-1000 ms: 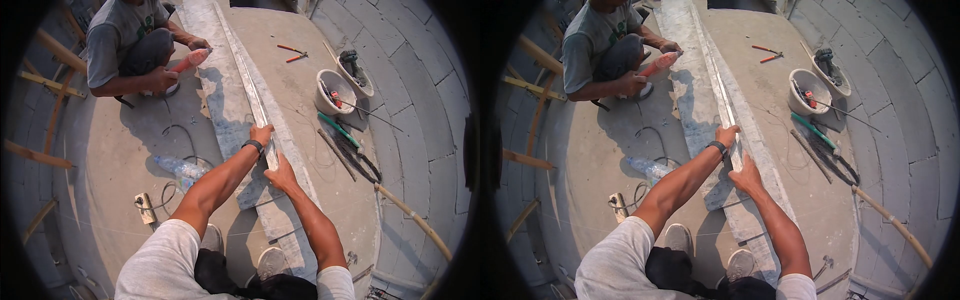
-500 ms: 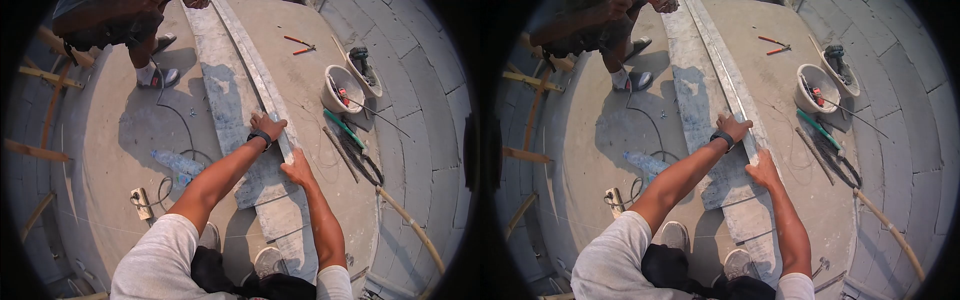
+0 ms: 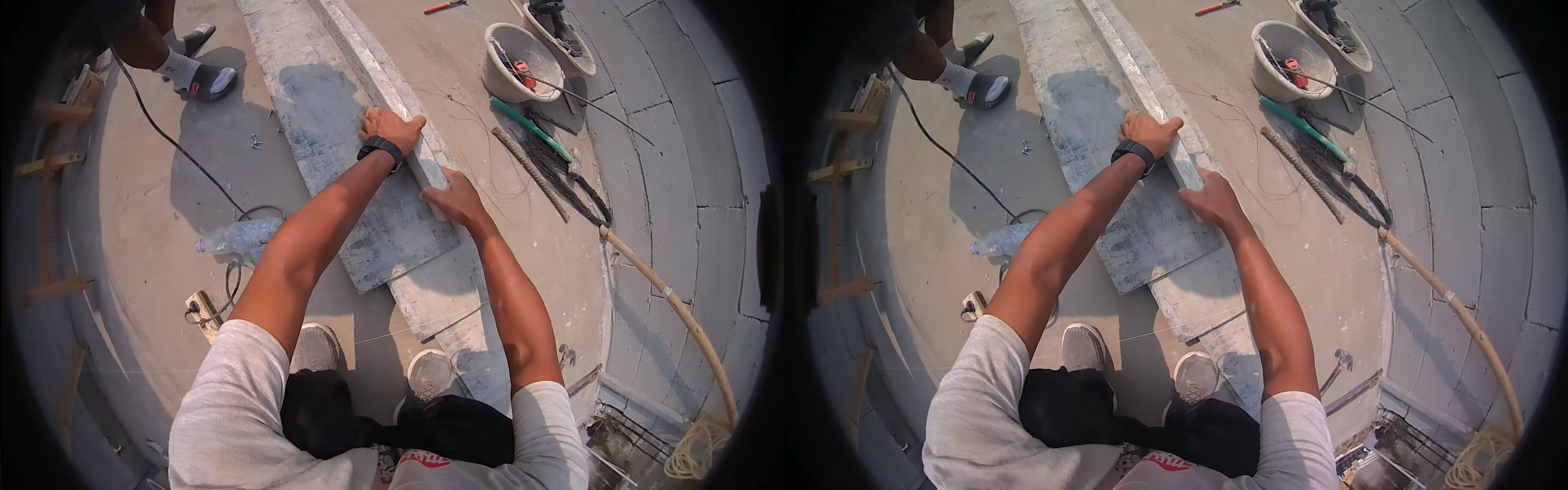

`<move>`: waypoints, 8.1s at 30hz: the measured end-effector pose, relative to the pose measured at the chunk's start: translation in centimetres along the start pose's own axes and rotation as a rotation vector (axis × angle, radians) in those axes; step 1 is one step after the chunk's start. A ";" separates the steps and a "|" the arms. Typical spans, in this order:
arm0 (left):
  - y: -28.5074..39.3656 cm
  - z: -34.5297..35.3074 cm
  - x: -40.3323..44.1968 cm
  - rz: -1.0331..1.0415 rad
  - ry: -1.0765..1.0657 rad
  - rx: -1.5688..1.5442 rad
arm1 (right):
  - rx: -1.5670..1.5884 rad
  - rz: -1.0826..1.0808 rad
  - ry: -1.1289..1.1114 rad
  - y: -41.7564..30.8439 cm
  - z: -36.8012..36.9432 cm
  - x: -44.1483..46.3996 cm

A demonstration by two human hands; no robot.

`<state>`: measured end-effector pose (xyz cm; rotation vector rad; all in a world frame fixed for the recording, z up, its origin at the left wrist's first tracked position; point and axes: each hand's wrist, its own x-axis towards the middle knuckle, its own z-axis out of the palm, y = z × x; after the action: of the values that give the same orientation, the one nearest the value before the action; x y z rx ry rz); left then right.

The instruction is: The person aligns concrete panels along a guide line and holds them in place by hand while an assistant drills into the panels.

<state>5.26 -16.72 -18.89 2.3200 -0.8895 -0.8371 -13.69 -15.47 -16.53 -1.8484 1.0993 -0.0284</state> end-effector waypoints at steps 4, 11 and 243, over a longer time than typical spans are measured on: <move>0.4 -0.3 0.0 -0.030 0.083 0.000 | -0.085 -0.006 0.068 0.6 0.5 1.0; -0.2 -0.2 1.6 0.026 0.156 0.073 | -0.100 -0.020 0.094 0.1 0.8 2.0; 0.8 0.2 3.8 -0.062 0.489 -0.271 | -0.241 -0.458 0.227 1.9 1.2 -0.1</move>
<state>7.04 -20.03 -19.88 2.1738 -0.4631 -0.3534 -14.48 -14.88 -18.52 -2.3278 0.8324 -0.3946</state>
